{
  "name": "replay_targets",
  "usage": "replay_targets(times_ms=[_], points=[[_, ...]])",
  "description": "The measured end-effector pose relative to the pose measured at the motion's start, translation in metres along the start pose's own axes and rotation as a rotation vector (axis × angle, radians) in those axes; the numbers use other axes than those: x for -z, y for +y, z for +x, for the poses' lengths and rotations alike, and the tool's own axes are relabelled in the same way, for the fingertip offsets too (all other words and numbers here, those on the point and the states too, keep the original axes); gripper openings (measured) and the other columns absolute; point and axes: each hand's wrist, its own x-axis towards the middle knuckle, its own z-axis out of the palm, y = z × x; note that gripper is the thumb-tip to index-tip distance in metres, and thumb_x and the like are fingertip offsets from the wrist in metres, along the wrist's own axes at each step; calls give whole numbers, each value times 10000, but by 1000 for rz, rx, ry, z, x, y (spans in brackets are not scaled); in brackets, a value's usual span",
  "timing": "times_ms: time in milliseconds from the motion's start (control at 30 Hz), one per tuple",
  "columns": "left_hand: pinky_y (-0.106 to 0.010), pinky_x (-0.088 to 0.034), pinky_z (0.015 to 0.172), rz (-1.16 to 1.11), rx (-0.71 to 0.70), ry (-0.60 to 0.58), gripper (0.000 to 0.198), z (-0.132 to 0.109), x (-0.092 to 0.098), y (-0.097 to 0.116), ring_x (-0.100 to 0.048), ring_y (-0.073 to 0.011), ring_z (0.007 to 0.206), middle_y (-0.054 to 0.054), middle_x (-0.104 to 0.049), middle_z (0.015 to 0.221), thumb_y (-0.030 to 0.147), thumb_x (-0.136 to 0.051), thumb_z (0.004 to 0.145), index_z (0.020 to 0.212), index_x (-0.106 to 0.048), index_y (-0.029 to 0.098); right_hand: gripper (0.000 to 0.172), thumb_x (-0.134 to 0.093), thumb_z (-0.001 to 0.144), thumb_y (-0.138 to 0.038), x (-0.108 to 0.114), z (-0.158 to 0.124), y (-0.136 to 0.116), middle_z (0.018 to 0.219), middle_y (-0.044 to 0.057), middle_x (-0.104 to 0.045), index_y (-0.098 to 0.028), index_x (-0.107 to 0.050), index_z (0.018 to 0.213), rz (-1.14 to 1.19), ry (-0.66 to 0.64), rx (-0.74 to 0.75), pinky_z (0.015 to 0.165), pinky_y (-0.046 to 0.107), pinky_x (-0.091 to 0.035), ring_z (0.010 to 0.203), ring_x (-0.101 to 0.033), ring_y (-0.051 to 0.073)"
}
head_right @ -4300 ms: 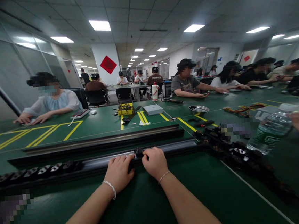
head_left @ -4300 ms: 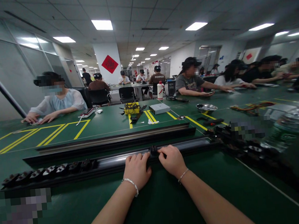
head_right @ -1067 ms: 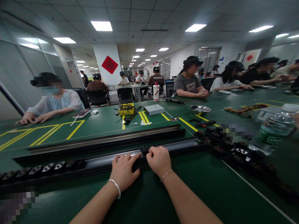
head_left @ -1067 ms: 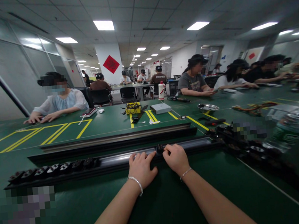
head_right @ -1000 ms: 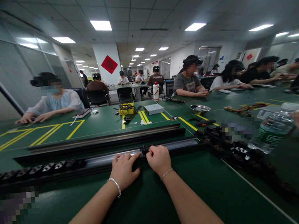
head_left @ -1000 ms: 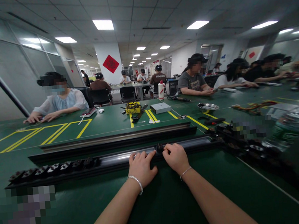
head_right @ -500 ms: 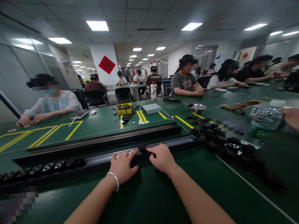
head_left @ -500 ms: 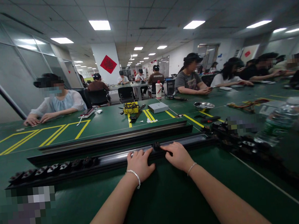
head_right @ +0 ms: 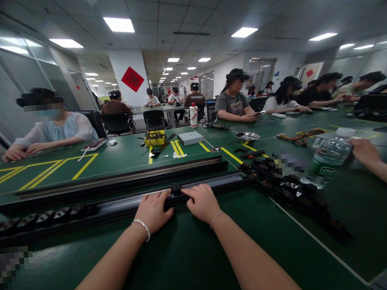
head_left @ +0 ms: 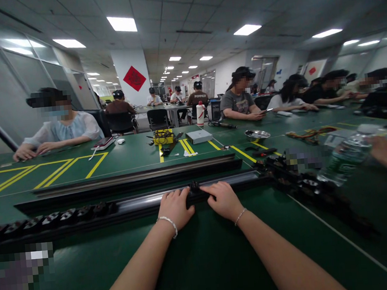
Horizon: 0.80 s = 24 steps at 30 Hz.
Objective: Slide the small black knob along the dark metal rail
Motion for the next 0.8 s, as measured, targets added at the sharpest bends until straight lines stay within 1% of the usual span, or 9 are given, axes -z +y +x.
replay_targets(times_ms=[67,200,367,600,800], points=[[-367,-288,948,-8,-19,22,544,-1,-2,3,-464,-220,1090,-69,-545,1171,411,-467,735,1235,-395,209,402,-455,723,-136,0,0,0,885,7,-654,-268,-607,1071,-2,8,-4,860,314,-325,857,-540,160],[-377,-302,926,-17,-28,40,556,-2,-5,5,-457,-228,1094,-74,-541,1186,429,-457,742,1236,-394,183,386,-458,733,-141,1,1,-1,883,9,-662,-267,-617,1062,-12,5,-5,837,304,-335,844,-545,156],[-396,-308,907,-25,-25,43,560,-3,-5,4,-468,-235,1077,-66,-555,1178,443,-449,746,1246,-393,198,388,-451,738,-138,1,2,0,890,19,-670,-255,-619,1067,-3,-5,-4,823,310,-344,840,-553,161],[-391,-318,883,-35,-15,32,544,-2,-3,5,-483,-229,1050,-50,-579,1138,438,-439,753,1251,-401,220,389,-436,733,-121,1,2,2,916,16,-674,-242,-631,1047,27,15,-7,863,310,-341,851,-561,157],[-382,-309,892,-34,6,6,539,-2,-1,6,-471,-224,1064,-51,-572,1144,446,-428,760,1258,-397,241,384,-440,735,-122,1,3,2,924,11,-675,-243,-632,1045,20,22,-6,876,311,-343,854,-563,154]])
